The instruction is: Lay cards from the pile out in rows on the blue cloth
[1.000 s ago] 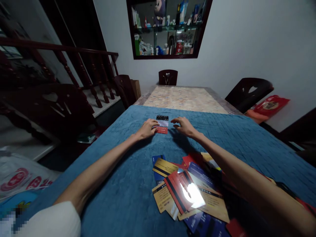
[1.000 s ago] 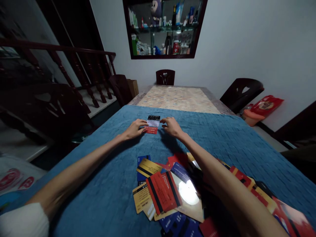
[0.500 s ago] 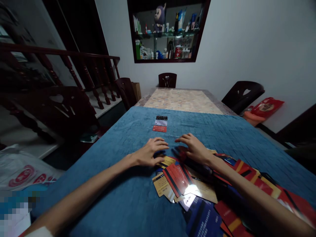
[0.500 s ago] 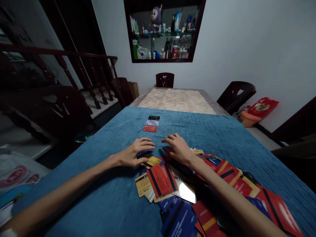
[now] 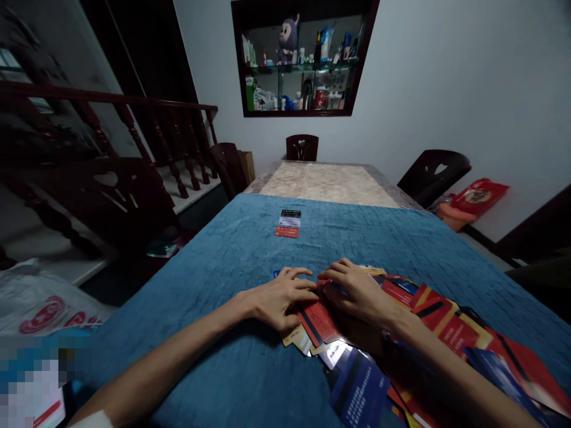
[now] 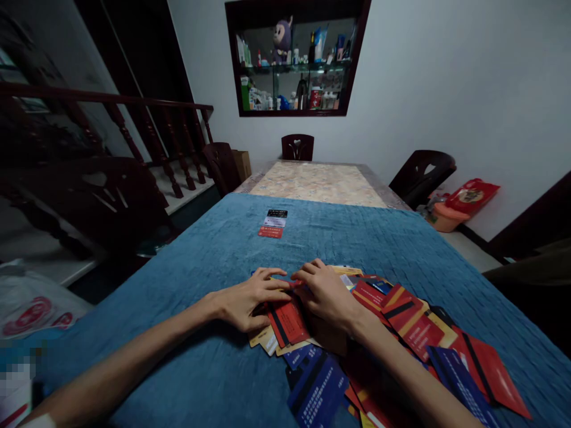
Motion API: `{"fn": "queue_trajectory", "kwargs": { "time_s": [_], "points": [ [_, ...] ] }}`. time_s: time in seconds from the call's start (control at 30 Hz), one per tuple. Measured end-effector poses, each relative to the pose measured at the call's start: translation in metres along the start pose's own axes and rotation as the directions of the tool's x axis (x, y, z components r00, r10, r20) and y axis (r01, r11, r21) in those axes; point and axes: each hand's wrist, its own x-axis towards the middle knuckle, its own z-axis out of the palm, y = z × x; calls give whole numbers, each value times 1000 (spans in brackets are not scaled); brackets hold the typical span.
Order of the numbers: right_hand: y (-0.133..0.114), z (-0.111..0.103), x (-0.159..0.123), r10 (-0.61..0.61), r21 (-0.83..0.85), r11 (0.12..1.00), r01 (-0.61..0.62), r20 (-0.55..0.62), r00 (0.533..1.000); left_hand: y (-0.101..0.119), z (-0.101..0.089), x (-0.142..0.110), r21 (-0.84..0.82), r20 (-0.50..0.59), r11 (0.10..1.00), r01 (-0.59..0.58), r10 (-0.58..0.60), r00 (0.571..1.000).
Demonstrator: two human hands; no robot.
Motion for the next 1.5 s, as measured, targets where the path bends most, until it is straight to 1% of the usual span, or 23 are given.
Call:
{"fn": "queue_trajectory", "kwargs": {
  "time_s": [0.13,0.27,0.43,0.57,0.7,1.0,1.17,1.33,1.5],
  "points": [
    [-4,0,0,5,0,1000,-5,36,999,1,-2,-1,52,2,998,25,-25,1000],
    [-6,1,0,-5,2,1000,5,46,999,1,-3,-2,102,-27,994,31,-28,999],
    [-11,2,-1,-19,25,1000,17,80,997,-1,-1,-4,133,-57,990,45,-37,998],
    [-20,1,-3,-29,28,999,26,137,990,-2,1,-6,132,-86,988,78,-67,994],
    [-26,1,-5,-6,-15,1000,9,173,985,-2,1,-8,111,-97,988,110,-99,990],
    [-27,0,-5,-10,5,1000,9,186,983,-9,5,-10,62,-139,993,100,-90,986],
    [-24,2,-5,-6,62,998,-3,145,989,-13,6,-11,-6,-191,994,108,-107,976],
    [-16,8,-5,68,131,988,-76,62,996,-16,6,-9,-107,-231,981,160,-181,956],
    [-12,15,-4,89,202,976,-83,-21,996,-25,13,-8,-117,-305,971,207,-234,923]
  ]
}}
